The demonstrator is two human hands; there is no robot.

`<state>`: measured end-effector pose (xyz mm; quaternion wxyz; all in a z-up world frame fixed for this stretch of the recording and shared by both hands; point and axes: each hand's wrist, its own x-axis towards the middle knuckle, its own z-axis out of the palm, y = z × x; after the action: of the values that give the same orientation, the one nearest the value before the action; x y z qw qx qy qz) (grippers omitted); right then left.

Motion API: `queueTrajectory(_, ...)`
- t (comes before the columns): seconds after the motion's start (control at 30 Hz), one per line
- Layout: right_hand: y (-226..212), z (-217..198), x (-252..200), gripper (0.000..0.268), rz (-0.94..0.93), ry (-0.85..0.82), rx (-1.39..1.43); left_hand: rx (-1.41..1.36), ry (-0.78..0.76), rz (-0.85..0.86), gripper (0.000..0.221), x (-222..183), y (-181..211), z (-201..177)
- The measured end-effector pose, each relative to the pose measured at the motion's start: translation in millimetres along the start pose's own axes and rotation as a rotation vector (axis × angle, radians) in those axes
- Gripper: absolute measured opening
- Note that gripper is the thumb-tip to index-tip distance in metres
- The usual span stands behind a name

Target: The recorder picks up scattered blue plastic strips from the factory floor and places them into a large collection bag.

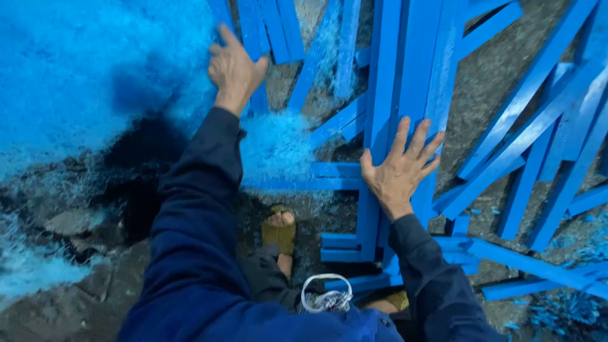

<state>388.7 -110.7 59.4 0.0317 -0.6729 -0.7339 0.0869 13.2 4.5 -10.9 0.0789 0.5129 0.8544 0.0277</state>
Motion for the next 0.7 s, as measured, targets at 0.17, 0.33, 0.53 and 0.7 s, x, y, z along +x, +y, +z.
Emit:
queueTrajectory(0.17, -2, 0, 3, 0.102, -0.004, 0.02, -0.003, -0.109, -0.068, -0.115, 0.113, 14, 27, -16)
queueTrajectory(0.33, 3, 3, -3, 0.101, -0.024, 0.038, 0.028, -0.869, -0.015, -0.037, 0.056, 39, 14, -17)
queueTrajectory(0.53, 5, 2, 0, 0.102, 0.002, 0.027, 0.018, -1.838, -0.521, 0.017, 0.041, -29, 55, -131)
queueTrajectory(0.7, 18, -14, 11, 0.07, 0.039, -0.085, 0.226, -2.018, -1.154, -0.042, 0.047, -162, 73, -133)
